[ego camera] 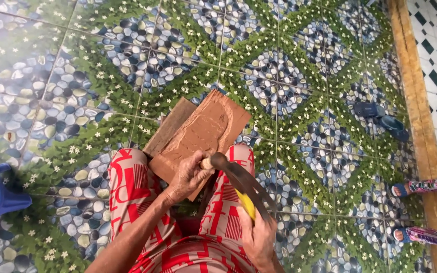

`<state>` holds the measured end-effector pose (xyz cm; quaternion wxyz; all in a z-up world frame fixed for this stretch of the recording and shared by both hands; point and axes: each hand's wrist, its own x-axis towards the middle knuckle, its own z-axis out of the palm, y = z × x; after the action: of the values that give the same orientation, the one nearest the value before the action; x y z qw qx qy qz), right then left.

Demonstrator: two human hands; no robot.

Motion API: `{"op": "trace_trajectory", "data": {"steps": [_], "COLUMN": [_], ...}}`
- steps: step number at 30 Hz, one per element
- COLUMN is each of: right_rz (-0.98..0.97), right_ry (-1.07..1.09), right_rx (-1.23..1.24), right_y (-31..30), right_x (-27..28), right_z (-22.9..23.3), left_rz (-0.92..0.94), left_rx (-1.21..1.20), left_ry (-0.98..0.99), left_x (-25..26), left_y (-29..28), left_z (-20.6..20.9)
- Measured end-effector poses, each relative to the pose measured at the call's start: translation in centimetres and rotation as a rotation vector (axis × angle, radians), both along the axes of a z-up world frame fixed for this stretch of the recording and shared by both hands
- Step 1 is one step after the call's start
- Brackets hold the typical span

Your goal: Carving a design into a wooden block using a hammer and chisel while sitting on the floor.

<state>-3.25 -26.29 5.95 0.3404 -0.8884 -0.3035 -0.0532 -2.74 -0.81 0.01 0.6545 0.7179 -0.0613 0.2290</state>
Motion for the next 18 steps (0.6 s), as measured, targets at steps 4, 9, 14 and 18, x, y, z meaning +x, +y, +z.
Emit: {"op": "trace_trajectory", "data": {"steps": [4, 9, 14, 18], "right_rz": [-0.037, 0.003, -0.026, -0.152], "right_ry": [0.058, 0.271, 0.45, 0.998], "right_rx": [0.137, 0.01, 0.214, 0.48], "right_y": [1.7, 0.9, -0.6, 1.7], "right_x": [-0.7, -0.9, 0.0, 3.5], "right_z": [4.0, 2.0, -0.2, 2.9], "left_rz": [-0.071, 0.105, 0.152, 0.14], "left_rx": [-0.078, -0.055, -0.079, -0.118], "left_ry": [0.051, 0.117, 0.207, 0.161], "left_x": [0.0, 0.3, -0.9, -2.3], "left_y": [-0.7, -3.1, -3.6, -4.2], "left_z": [1.6, -0.5, -1.1, -0.2]}}
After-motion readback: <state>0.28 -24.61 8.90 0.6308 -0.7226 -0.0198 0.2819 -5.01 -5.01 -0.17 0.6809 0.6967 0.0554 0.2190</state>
